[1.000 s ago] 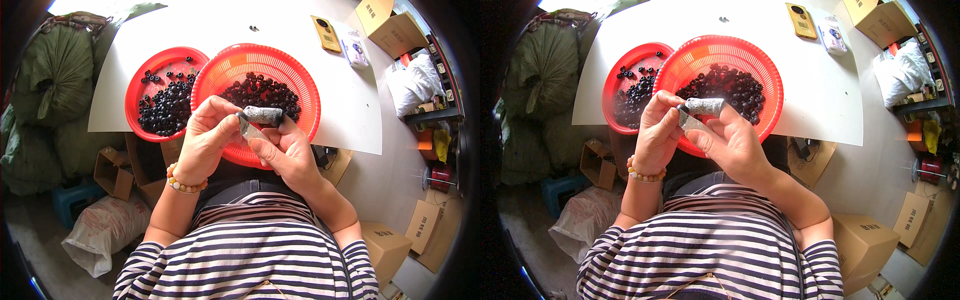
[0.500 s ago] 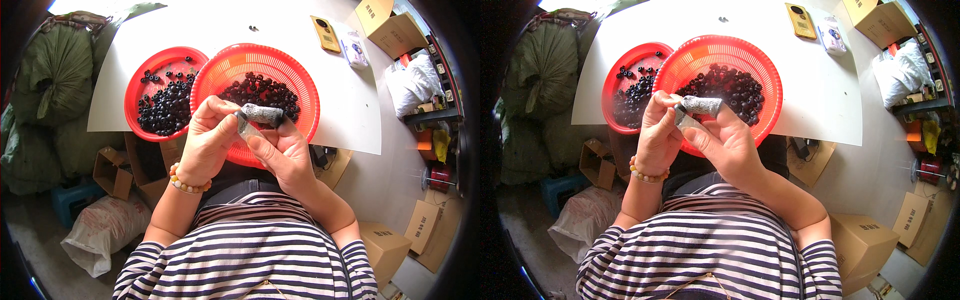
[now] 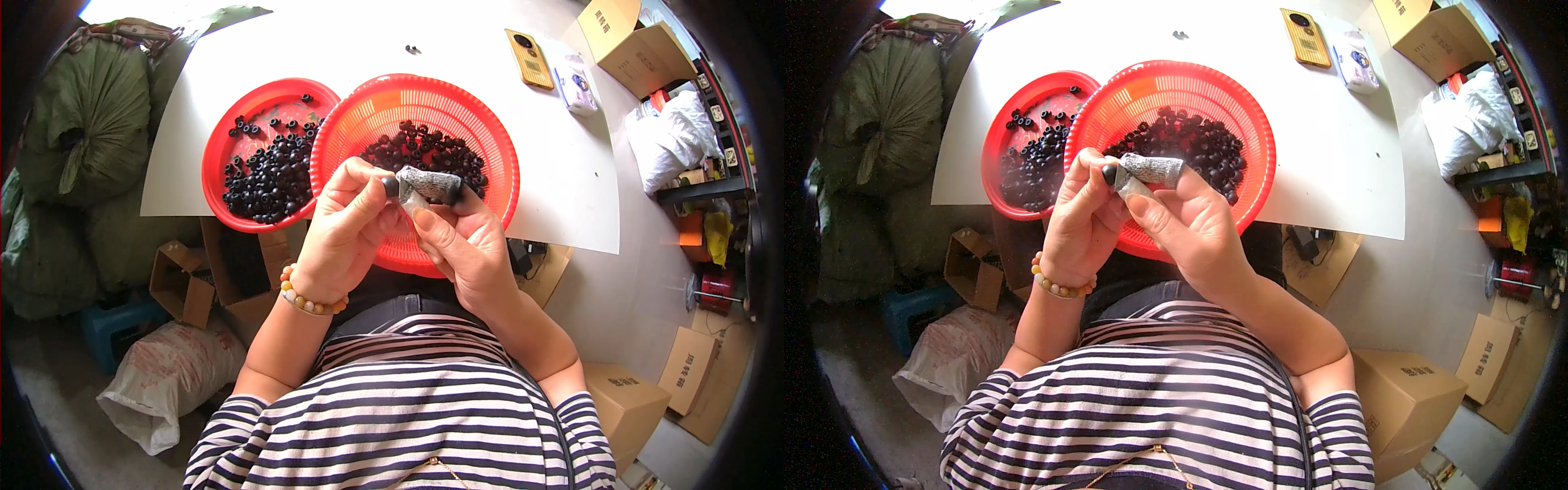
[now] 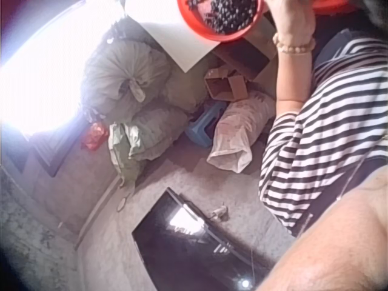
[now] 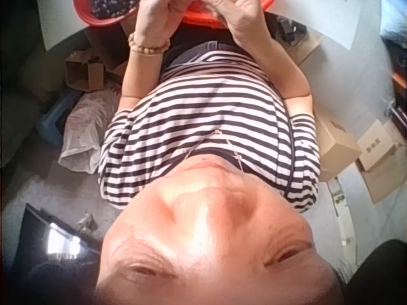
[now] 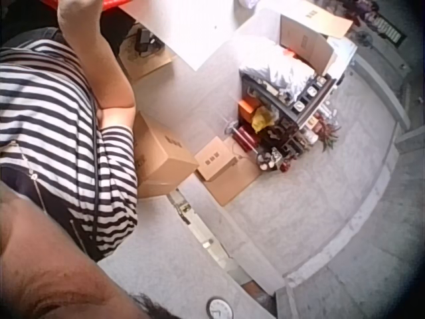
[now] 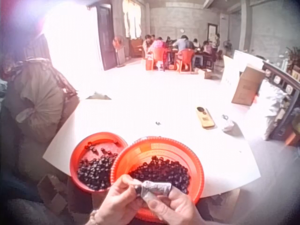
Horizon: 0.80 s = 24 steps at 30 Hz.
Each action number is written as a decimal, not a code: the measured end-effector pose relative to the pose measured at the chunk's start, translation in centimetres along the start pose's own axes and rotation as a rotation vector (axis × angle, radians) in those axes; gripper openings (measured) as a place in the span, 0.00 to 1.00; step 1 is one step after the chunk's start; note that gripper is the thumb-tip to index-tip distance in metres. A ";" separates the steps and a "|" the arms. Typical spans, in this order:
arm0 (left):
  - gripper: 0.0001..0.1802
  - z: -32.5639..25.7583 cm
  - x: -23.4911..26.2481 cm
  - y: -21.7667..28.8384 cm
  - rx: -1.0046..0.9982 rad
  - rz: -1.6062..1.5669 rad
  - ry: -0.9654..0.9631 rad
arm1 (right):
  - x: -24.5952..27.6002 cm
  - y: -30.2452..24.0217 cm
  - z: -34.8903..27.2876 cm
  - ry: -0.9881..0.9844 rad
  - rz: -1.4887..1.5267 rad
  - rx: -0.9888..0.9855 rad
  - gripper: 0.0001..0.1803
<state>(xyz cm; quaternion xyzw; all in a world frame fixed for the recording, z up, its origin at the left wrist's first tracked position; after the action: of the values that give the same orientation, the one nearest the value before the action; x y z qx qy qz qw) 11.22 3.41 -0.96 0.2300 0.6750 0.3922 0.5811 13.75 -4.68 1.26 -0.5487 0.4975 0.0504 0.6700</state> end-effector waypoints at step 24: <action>0.07 0.0 -0.9 0.0 0.062 -0.066 -0.069 | -0.4 -0.4 0.2 -0.103 -0.169 -0.032 0.18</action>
<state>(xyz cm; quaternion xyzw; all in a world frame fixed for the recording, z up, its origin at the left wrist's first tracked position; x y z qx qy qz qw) 11.39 2.72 -0.46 0.2388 0.6734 0.3438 0.6093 13.91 -4.48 1.84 -0.5961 0.4136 0.0300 0.6876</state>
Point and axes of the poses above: each hand's wrist, its own z-axis towards the middle knuckle, its own x-axis out of the back of the hand, y = z × x, the point moved 10 cm from there along z, towards the middle knuckle, and after that the axes turned 14 degrees about z, right-handed, at the moved point
